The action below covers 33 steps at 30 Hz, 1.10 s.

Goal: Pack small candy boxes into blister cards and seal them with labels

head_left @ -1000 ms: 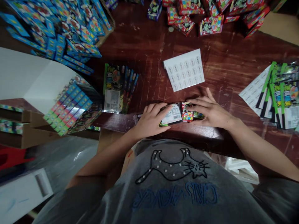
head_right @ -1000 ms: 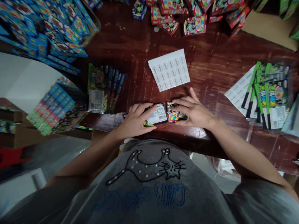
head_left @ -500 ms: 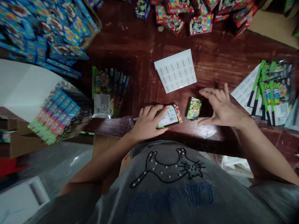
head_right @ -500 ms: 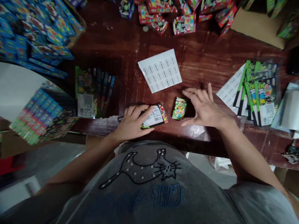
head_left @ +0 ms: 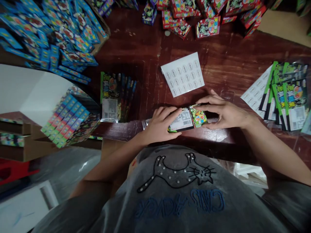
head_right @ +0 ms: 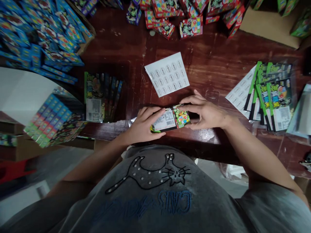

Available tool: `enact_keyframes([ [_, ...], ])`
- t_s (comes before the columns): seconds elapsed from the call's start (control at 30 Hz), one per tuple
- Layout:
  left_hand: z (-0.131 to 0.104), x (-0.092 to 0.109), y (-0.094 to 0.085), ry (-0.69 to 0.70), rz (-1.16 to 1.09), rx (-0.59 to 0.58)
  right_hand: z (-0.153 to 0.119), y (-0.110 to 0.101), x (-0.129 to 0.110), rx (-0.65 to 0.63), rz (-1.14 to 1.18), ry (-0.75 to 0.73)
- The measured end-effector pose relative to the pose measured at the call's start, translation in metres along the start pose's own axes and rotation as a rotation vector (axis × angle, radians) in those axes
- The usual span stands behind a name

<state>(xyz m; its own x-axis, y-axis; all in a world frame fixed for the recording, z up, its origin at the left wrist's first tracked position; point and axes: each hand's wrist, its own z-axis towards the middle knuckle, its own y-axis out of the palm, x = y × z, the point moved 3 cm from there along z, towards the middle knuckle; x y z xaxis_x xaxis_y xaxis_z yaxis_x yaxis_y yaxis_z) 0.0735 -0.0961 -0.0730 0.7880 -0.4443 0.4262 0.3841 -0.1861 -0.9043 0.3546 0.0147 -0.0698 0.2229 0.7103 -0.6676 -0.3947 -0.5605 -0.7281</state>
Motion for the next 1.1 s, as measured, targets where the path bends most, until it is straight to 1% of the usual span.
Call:
enact_keyframes([
  [0.1, 0.000, 0.001, -0.001, -0.047, -0.002, 0.045, 0.009, 0.004, -0.003, 0.031, -0.084, -0.018],
  [0.17, 0.000, 0.002, -0.001, -0.073, 0.027, 0.039, 0.012, 0.006, -0.003, 0.023, -0.125, -0.034],
  [0.23, 0.001, 0.002, -0.002, -0.102, 0.009, 0.015, 0.012, 0.002, -0.003, 0.021, -0.136, -0.066],
  [0.27, 0.003, 0.001, -0.003, -0.133, -0.036, 0.003, 0.011, -0.003, -0.002, 0.030, -0.141, -0.067],
  [0.33, 0.006, -0.004, -0.004, -0.240, -0.194, -0.014, 0.008, -0.016, -0.002, 0.076, -0.157, -0.032],
  [0.43, 0.015, -0.010, -0.005, -0.427, -0.501, -0.014, 0.007, -0.032, -0.005, 0.158, -0.187, 0.056],
  [0.5, 0.023, -0.012, -0.005, -0.529, -0.709, 0.029, 0.010, -0.036, -0.008, 0.213, -0.205, 0.073],
  [0.6, 0.033, -0.012, -0.005, -0.656, -1.002, 0.118, 0.021, -0.038, -0.011, 0.271, -0.282, 0.015],
  [0.67, 0.039, -0.011, -0.004, -0.701, -1.158, 0.141, 0.031, -0.039, -0.011, 0.224, -0.320, -0.025],
  [0.73, 0.043, -0.009, -0.003, -0.724, -1.273, 0.143, 0.041, -0.041, -0.010, 0.103, -0.304, -0.027],
  [0.83, 0.046, -0.007, 0.002, -0.768, -1.396, 0.170, 0.053, -0.046, -0.008, -0.088, -0.190, -0.047],
  [0.9, 0.046, -0.006, 0.006, -0.797, -1.447, 0.204, 0.058, -0.048, -0.007, -0.171, -0.086, -0.069],
  [0.97, 0.047, -0.003, 0.011, -0.806, -1.484, 0.239, 0.062, -0.047, -0.006, -0.225, 0.013, -0.089],
  [1.03, 0.048, -0.001, 0.014, -0.794, -1.510, 0.282, 0.066, -0.043, -0.007, -0.252, 0.088, -0.107],
  [1.1, 0.049, -0.001, 0.014, -0.764, -1.520, 0.353, 0.069, -0.036, -0.011, -0.214, 0.129, -0.091],
])
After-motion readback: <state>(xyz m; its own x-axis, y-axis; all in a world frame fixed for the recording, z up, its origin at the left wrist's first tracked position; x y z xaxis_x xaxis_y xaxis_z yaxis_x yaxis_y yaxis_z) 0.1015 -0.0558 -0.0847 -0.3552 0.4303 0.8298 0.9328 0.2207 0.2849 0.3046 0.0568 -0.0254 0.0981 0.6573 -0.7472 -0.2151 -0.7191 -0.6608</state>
